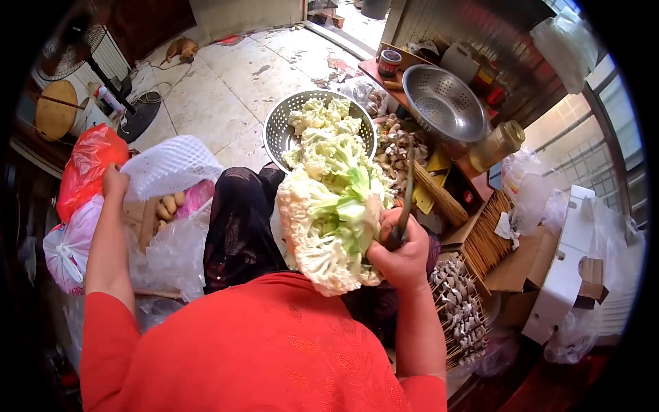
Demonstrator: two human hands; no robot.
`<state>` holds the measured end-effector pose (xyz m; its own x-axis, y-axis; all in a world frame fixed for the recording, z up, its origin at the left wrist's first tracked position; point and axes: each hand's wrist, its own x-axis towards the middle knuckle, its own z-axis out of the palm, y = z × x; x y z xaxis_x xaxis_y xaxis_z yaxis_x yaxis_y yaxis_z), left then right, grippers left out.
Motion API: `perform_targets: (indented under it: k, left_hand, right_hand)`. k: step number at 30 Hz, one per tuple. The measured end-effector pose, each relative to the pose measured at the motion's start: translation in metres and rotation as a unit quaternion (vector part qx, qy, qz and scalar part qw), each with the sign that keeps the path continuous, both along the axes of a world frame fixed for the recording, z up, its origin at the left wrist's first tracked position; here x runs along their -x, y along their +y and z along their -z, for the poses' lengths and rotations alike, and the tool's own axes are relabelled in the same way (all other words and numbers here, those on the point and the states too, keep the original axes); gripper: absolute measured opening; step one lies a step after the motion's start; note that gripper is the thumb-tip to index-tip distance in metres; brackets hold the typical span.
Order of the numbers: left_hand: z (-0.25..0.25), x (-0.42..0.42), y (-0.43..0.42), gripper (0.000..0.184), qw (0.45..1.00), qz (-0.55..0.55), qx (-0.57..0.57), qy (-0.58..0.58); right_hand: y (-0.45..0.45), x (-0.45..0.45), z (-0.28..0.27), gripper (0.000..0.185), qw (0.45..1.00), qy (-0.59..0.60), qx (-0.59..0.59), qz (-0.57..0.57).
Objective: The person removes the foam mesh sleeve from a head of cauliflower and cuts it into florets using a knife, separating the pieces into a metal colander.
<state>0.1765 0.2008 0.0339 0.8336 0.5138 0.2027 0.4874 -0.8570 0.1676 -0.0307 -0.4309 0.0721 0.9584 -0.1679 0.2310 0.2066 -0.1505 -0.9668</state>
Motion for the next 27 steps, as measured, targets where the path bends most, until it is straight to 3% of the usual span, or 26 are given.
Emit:
perform_targets:
  k: [1, 4, 6, 7, 8, 9, 10, 11, 13, 14, 15, 17, 20, 23, 27]
  left_hand:
    - [0.006, 0.017, 0.011, 0.045, 0.997, -0.011, -0.01, 0.081]
    - [-0.014, 0.052, -0.036, 0.051, 0.994, 0.002, -0.068, 0.082]
    - [-0.037, 0.06, -0.088, 0.049, 0.986, 0.159, -0.021, -0.048]
    - [-0.04, 0.062, -0.114, 0.049, 0.95, 0.273, 0.06, -0.139]
    - [-0.053, 0.072, -0.157, 0.043, 0.903, 0.32, 0.258, -0.127]
    - [-0.08, 0.105, -0.243, 0.035, 0.725, 0.379, 0.575, 0.012]
    - [-0.094, 0.117, -0.283, 0.031, 0.706, 0.381, 0.591, 0.083]
    - [-0.086, 0.121, -0.313, 0.033, 0.699, 0.449, 0.549, 0.093]
    - [-0.091, 0.122, -0.362, 0.044, 0.723, 0.477, 0.468, 0.175]
    - [-0.078, 0.122, -0.377, 0.057, 0.74, 0.558, 0.365, 0.091]
    - [-0.07, 0.123, -0.39, 0.071, 0.763, 0.565, 0.305, 0.079]
    - [-0.054, 0.134, -0.4, 0.078, 0.783, 0.581, 0.222, 0.001]
    - [-0.037, 0.133, -0.405, 0.082, 0.775, 0.608, 0.163, -0.063]
    - [-0.02, 0.132, -0.411, 0.084, 0.755, 0.617, 0.213, -0.068]
    - [-0.008, 0.131, -0.41, 0.093, 0.742, 0.632, 0.223, -0.009]
  right_hand:
    - [0.005, -0.003, -0.005, 0.02, 0.991, -0.053, 0.118, 0.019]
    - [0.018, -0.01, -0.004, 0.017, 0.975, -0.069, 0.205, 0.039]
    - [0.025, -0.016, 0.003, 0.016, 0.956, -0.096, 0.271, 0.06]
    - [0.028, -0.018, 0.006, 0.019, 0.947, -0.105, 0.298, 0.063]
    - [0.032, -0.022, 0.007, 0.021, 0.932, -0.133, 0.332, 0.056]
    - [0.039, -0.024, 0.008, 0.022, 0.916, -0.16, 0.364, 0.049]
    - [0.042, -0.024, 0.007, 0.025, 0.909, -0.155, 0.385, 0.042]
    - [0.045, -0.023, 0.009, 0.025, 0.909, -0.154, 0.384, 0.043]
    - [0.05, -0.02, 0.012, 0.026, 0.906, -0.156, 0.392, 0.041]
    - [0.051, -0.018, 0.013, 0.026, 0.902, -0.169, 0.394, 0.04]
    - [0.051, -0.016, 0.015, 0.026, 0.903, -0.165, 0.395, 0.043]
    - [0.05, -0.011, 0.021, 0.026, 0.901, -0.15, 0.404, 0.055]
    - [0.051, -0.008, 0.021, 0.026, 0.899, -0.154, 0.407, 0.053]
    - [0.05, -0.007, 0.023, 0.026, 0.899, -0.158, 0.406, 0.041]
    - [0.05, -0.005, 0.026, 0.028, 0.892, -0.12, 0.435, 0.013]
